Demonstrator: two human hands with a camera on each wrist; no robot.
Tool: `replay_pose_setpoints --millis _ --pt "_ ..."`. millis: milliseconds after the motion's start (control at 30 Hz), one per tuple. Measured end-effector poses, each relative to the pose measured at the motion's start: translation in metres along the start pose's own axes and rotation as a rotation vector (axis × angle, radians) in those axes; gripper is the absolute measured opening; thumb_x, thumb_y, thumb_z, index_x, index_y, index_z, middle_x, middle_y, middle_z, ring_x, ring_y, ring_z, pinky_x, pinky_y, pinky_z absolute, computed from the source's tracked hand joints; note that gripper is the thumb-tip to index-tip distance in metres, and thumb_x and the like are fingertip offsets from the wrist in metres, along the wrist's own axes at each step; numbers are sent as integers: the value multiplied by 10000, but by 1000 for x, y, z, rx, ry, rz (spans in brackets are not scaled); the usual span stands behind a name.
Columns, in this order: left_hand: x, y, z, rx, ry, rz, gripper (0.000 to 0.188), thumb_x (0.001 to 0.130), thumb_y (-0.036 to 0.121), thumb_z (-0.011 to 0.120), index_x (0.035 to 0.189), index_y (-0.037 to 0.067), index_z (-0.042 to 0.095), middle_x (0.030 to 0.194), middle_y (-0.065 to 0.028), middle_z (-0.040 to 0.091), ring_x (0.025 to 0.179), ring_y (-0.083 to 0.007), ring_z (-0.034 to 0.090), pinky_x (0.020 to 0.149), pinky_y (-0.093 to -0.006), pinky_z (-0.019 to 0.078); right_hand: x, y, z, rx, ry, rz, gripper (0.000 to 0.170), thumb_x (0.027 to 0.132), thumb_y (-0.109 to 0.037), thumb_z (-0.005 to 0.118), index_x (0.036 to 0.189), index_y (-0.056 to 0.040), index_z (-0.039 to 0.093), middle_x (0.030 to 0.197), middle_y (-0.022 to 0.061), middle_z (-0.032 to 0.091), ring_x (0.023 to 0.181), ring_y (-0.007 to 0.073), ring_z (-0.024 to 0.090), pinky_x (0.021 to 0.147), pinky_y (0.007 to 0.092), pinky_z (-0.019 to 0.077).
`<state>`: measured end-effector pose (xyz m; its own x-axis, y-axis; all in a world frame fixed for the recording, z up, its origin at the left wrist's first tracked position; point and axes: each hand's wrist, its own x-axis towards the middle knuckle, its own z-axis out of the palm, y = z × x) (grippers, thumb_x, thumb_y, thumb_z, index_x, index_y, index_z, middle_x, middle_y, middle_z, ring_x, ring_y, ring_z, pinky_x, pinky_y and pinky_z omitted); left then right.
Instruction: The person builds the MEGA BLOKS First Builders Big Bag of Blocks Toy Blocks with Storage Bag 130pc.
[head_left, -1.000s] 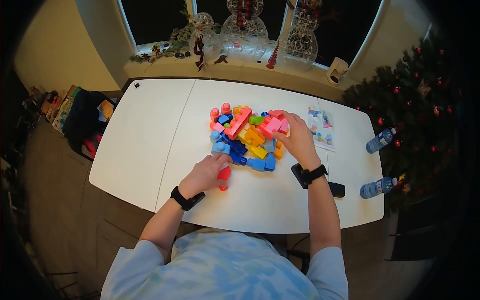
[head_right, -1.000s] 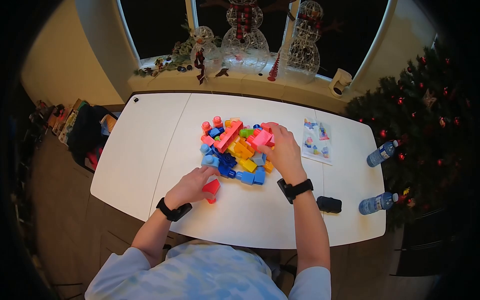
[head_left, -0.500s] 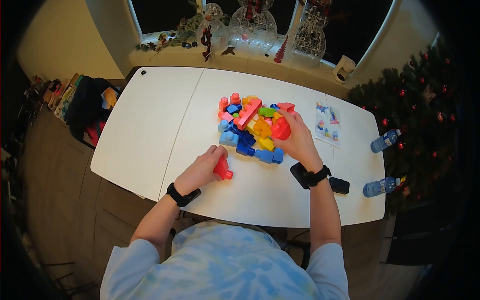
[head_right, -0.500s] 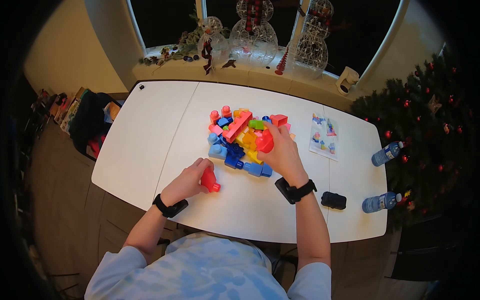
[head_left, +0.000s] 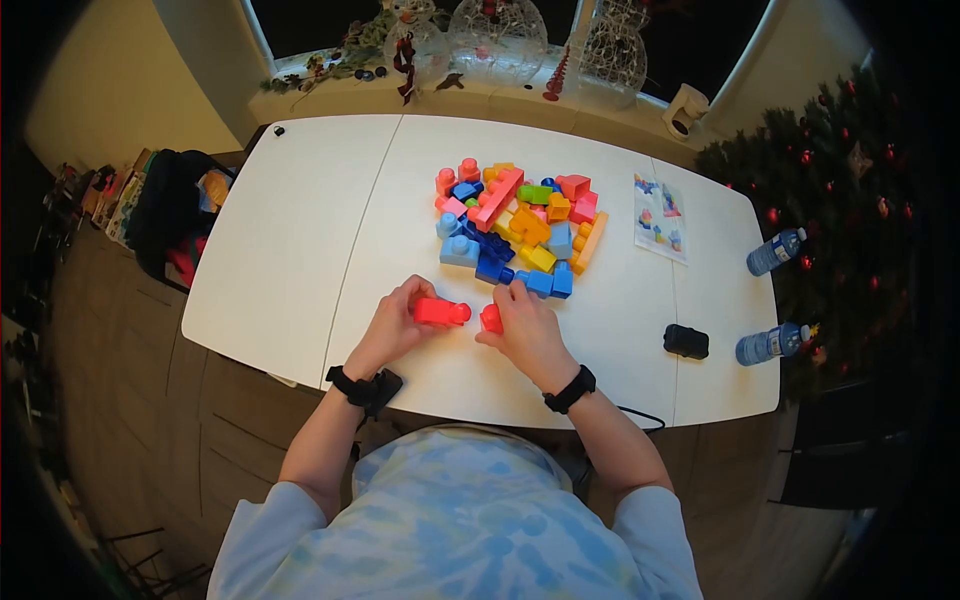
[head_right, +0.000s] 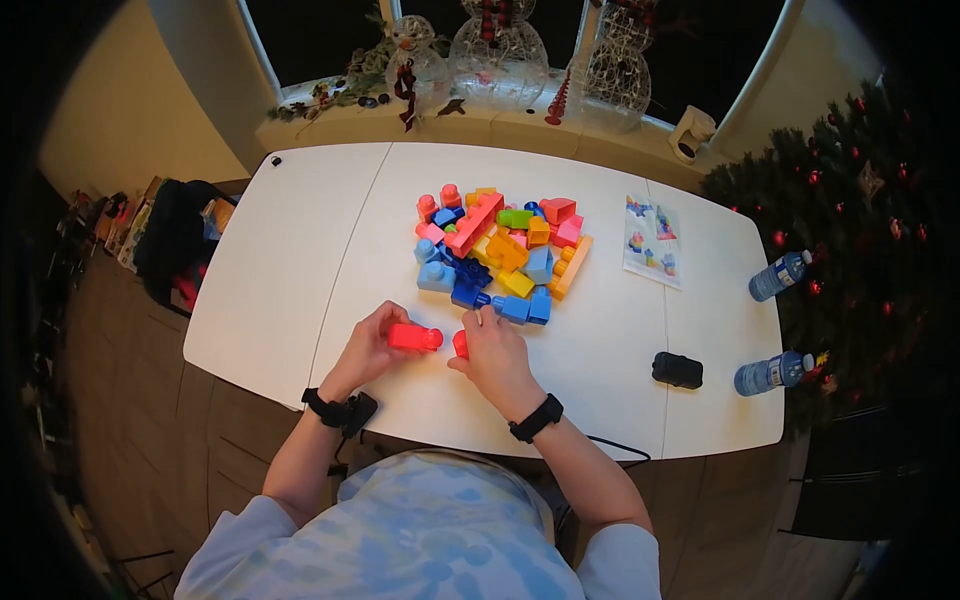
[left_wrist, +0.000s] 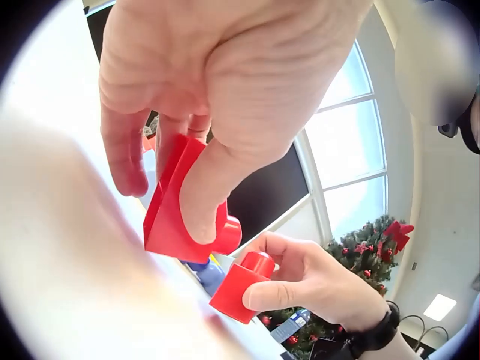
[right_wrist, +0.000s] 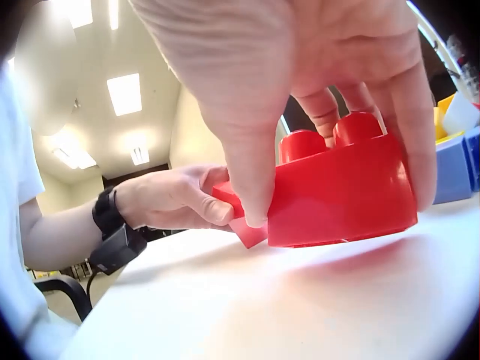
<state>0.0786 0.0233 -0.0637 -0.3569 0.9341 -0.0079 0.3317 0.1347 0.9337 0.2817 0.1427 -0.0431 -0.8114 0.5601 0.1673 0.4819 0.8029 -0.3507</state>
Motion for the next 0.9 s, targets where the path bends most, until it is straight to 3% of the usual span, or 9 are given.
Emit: replay_pose_setpoints --millis 33,100,200,433,533,600,733,800,900 --pt "0 -5 -1 1 1 0 402 719 19 893 972 43 581 998 -102 721 935 -196 715 866 -316 564 0 -2 2 1 0 -1 602 710 -252 916 1137 -30 555 1120 156 575 999 336 665 771 415 574" --pt "1 -16 -2 334 34 43 435 674 54 919 981 44 611 992 -91 716 925 -223 698 856 -337 560 1 -4 5 34 -21 29 557 725 -149 891 1148 -35 548 1113 157 583 1032 347 655 804 421 575" --pt "1 -13 0 442 38 169 447 634 111 938 997 56 683 992 -80 715 921 -265 670 848 -373 551 0 -3 13 78 -3 -73 522 742 -57 846 1157 -40 529 1122 167 584 1033 355 653 814 429 576" --pt "0 -6 14 533 30 236 490 623 230 953 1060 101 773 994 -78 728 908 -295 656 844 -400 542 -4 -10 27 114 27 -54 477 771 18 782 1151 -49 501 1091 185 600 1005 375 657 812 443 572" --pt "2 -6 18 466 31 251 463 636 265 957 1034 98 787 979 -74 740 894 -282 669 847 -391 548 -5 -12 28 183 63 -21 445 774 -4 808 1096 -41 503 1069 188 606 1015 415 633 834 489 533" --pt "2 -7 21 444 42 172 432 647 281 960 998 89 798 979 -71 750 891 -273 683 844 -380 557 -6 -12 19 246 -24 -7 487 793 -109 841 1156 -47 523 1119 186 629 1049 408 638 855 480 539" --pt "-1 -7 19 375 23 137 428 642 271 944 1025 135 808 989 -60 746 937 -292 659 863 -402 549 -4 0 -23 183 106 -101 543 848 -277 826 1258 -55 547 1165 166 662 1069 371 664 858 461 554" --pt "-1 -9 17 388 31 139 436 627 272 953 1012 124 808 973 -70 748 914 -287 675 848 -397 557 6 16 -57 150 227 -54 481 867 -297 808 1219 -53 588 1168 156 677 1055 376 668 854 465 554" --pt "0 -8 15 370 -1 128 440 622 268 956 1007 114 808 963 -83 750 895 -292 684 841 -400 564 38 66 -93 37 249 58 415 874 -262 794 1195 -63 624 1136 161 694 1047 365 677 848 471 559"
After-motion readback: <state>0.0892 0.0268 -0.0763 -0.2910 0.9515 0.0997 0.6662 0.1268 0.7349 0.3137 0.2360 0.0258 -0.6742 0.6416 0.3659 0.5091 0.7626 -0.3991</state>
